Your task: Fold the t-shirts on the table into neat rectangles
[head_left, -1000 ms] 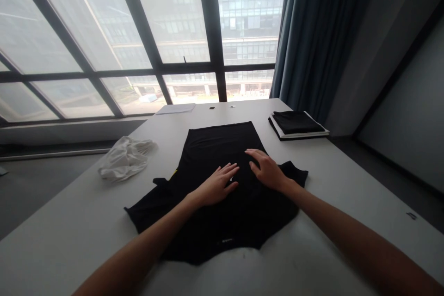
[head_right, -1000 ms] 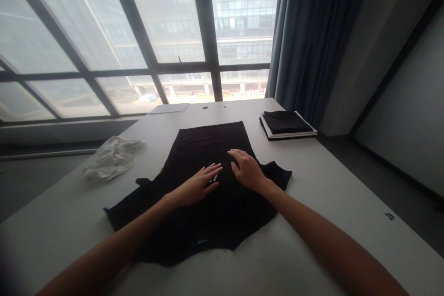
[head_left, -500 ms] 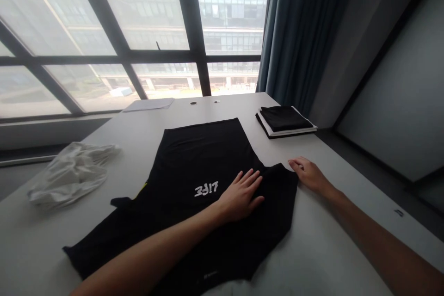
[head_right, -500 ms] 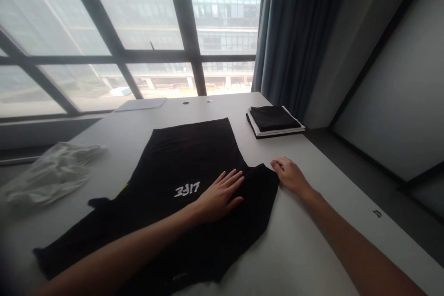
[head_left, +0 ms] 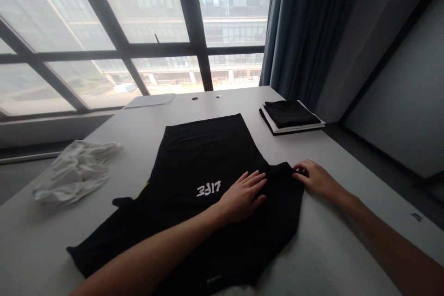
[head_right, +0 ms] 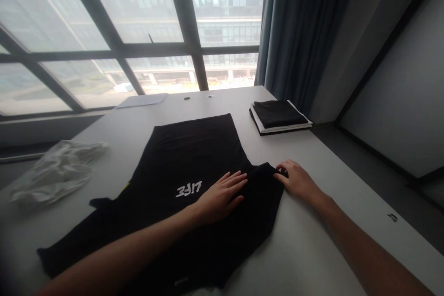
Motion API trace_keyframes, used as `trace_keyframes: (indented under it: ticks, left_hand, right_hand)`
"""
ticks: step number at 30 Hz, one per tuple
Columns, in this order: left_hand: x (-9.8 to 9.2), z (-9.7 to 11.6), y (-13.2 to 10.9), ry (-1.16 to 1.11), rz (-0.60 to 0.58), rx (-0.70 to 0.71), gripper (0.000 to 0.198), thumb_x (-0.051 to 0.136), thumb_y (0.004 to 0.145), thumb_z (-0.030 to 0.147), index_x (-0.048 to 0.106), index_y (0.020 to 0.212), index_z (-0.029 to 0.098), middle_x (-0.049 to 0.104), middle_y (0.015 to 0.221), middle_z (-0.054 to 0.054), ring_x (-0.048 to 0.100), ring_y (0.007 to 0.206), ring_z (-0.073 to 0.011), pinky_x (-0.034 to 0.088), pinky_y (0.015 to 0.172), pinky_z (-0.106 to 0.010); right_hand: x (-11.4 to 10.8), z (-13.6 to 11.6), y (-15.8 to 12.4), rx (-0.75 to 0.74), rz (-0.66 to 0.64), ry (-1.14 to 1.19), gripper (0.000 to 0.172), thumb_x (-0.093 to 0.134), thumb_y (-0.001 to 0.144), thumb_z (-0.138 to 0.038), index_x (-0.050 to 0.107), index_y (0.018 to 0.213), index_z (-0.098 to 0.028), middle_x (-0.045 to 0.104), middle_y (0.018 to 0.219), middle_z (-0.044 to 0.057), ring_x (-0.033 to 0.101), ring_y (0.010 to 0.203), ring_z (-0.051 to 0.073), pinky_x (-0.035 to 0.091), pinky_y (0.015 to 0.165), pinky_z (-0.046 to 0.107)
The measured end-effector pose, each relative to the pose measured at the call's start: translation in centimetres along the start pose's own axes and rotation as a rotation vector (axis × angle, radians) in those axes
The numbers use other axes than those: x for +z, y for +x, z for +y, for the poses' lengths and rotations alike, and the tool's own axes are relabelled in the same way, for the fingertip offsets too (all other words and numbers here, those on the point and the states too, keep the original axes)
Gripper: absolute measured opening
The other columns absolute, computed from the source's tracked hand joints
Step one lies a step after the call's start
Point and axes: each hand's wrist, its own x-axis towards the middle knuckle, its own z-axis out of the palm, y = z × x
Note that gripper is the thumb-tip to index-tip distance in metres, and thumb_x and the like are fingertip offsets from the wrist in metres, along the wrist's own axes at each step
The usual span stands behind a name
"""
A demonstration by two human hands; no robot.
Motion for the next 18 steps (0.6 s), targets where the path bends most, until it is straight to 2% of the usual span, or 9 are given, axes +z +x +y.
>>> trace_keyframes:
  ticks: [3,6,9,11,13,16,18]
  left_hand:
    - [-0.1,0.1,0.0,0.005,-0.008,0.012,0.053,0.048,0.101,0.039,0.042,0.152,0.025,0.036,0.16,-0.007,0.026,0.151,-0.0234,0.02,0.125,-0.048]
    - [-0.2,0.2,0.0,0.006,-0.014,0.01,0.054,0.05,0.1,0.038,0.042,0.152,0.024,0.031,0.162,-0.008,0.025,0.151,-0.024,0.019,0.125,-0.049]
    - [-0.2,0.2,0.0,-0.037,0.005,0.0,0.052,0.05,0.1,0.035,0.044,0.15,0.024,0.034,0.161,-0.007,0.026,0.151,-0.0231,0.019,0.125,-0.047]
    - [-0.2,0.2,0.1,-0.103,0.057,-0.017,0.051,0.051,0.099,0.031,0.046,0.149,0.024,0.039,0.159,-0.006,0.029,0.15,-0.0228,0.023,0.125,-0.046]
    - [-0.3,0.3,0.1,-0.202,0.15,-0.022,0.048,0.05,0.098,0.027,0.051,0.146,0.024,0.046,0.155,-0.006,0.039,0.145,-0.0227,0.031,0.122,-0.043]
    - [-0.6,0.6,0.1,-0.406,0.312,0.022,0.041,0.048,0.099,0.022,0.06,0.138,0.023,0.057,0.144,-0.008,0.055,0.132,-0.0226,0.042,0.115,-0.04]
    - [-0.7,0.8,0.1,-0.568,0.354,0.034,0.037,0.049,0.099,0.024,0.064,0.133,0.022,0.063,0.136,-0.009,0.06,0.125,-0.0237,0.046,0.11,-0.04]
  right_hand:
    - [0.1,0.0,-0.1,0.048,0.029,-0.005,0.015,0.064,0.08,-0.037,0.07,0.083,-0.023,0.068,0.083,0.005,0.062,0.073,0.021,0.047,0.066,0.032]
    - [0.4,-0.4,-0.1,0.083,0.082,0.0,0.015,0.059,0.077,-0.034,0.064,0.069,-0.022,0.066,0.076,0.004,0.06,0.069,0.02,0.045,0.063,0.031]
    - [0.3,-1.0,0.1,0.113,0.132,0.099,0.017,0.055,0.078,-0.034,0.06,0.067,-0.022,0.065,0.07,0.003,0.058,0.066,0.019,0.044,0.063,0.031]
    - [0.1,-1.7,0.2,0.125,0.158,0.201,0.02,0.054,0.079,-0.038,0.06,0.068,-0.022,0.063,0.066,0.002,0.057,0.064,0.018,0.044,0.062,0.03]
    - [-0.1,-2.3,0.2,0.141,0.181,0.317,0.024,0.056,0.079,-0.043,0.058,0.068,-0.021,0.061,0.064,0.001,0.056,0.062,0.018,0.043,0.059,0.029]
    - [-0.5,-3.3,0.0,0.21,0.18,0.485,0.03,0.061,0.079,-0.049,0.058,0.072,-0.02,0.06,0.062,0.0,0.054,0.057,0.016,0.04,0.053,0.027]
    - [-0.7,-3.8,-0.2,0.26,0.178,0.555,0.032,0.063,0.079,-0.051,0.059,0.075,-0.02,0.059,0.062,-0.001,0.053,0.054,0.015,0.039,0.05,0.026]
